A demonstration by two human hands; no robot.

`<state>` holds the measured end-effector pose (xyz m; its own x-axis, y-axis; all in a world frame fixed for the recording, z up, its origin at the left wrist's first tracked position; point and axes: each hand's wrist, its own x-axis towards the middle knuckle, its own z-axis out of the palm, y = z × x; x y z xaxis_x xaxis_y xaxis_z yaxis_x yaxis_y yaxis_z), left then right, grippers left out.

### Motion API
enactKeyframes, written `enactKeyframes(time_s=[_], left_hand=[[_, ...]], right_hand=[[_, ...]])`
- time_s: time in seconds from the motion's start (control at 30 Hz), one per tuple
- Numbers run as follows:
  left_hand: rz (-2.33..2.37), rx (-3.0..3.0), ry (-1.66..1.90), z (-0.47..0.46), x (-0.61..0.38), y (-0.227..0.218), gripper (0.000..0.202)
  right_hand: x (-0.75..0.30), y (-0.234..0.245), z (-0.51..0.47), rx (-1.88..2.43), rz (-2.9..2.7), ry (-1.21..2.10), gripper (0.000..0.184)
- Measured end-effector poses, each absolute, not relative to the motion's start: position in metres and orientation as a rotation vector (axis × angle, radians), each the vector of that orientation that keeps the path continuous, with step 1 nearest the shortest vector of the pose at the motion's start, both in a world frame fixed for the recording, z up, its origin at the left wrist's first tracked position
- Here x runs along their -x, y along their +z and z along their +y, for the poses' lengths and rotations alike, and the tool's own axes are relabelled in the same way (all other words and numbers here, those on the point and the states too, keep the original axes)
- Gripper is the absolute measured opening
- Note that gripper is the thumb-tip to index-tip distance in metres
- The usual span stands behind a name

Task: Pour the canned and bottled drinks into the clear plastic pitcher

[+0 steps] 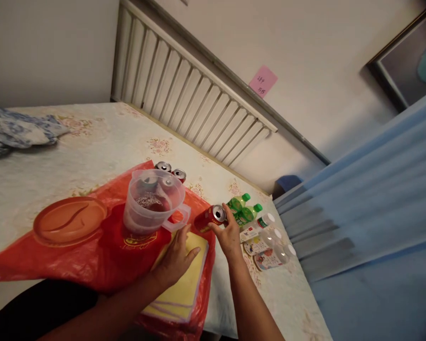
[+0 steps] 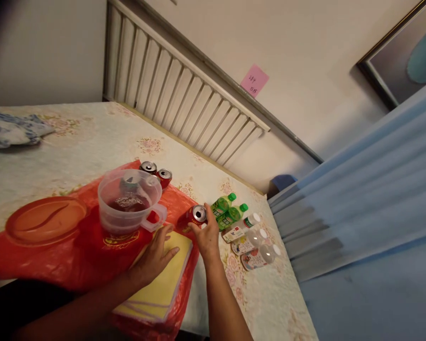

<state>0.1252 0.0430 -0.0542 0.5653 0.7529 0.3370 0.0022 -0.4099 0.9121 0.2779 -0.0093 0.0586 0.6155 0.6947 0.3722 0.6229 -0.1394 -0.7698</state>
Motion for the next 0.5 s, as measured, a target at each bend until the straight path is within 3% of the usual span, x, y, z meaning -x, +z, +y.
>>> enactKeyframes(time_s=[0.17, 0.5], left_hand=[[0.488, -1.802, 0.901, 0.044, -0.122, -0.049, 0.082], [0.224, -1.674, 0.684, 0.049, -0.099, -0.024, 0.077]], right_hand=[[-0.259, 0.062, -0.048, 1.804, -1.101, 0.191, 0.079], [-0.219, 0.064, -0.076, 1.792, -1.099, 0.380, 0.081]])
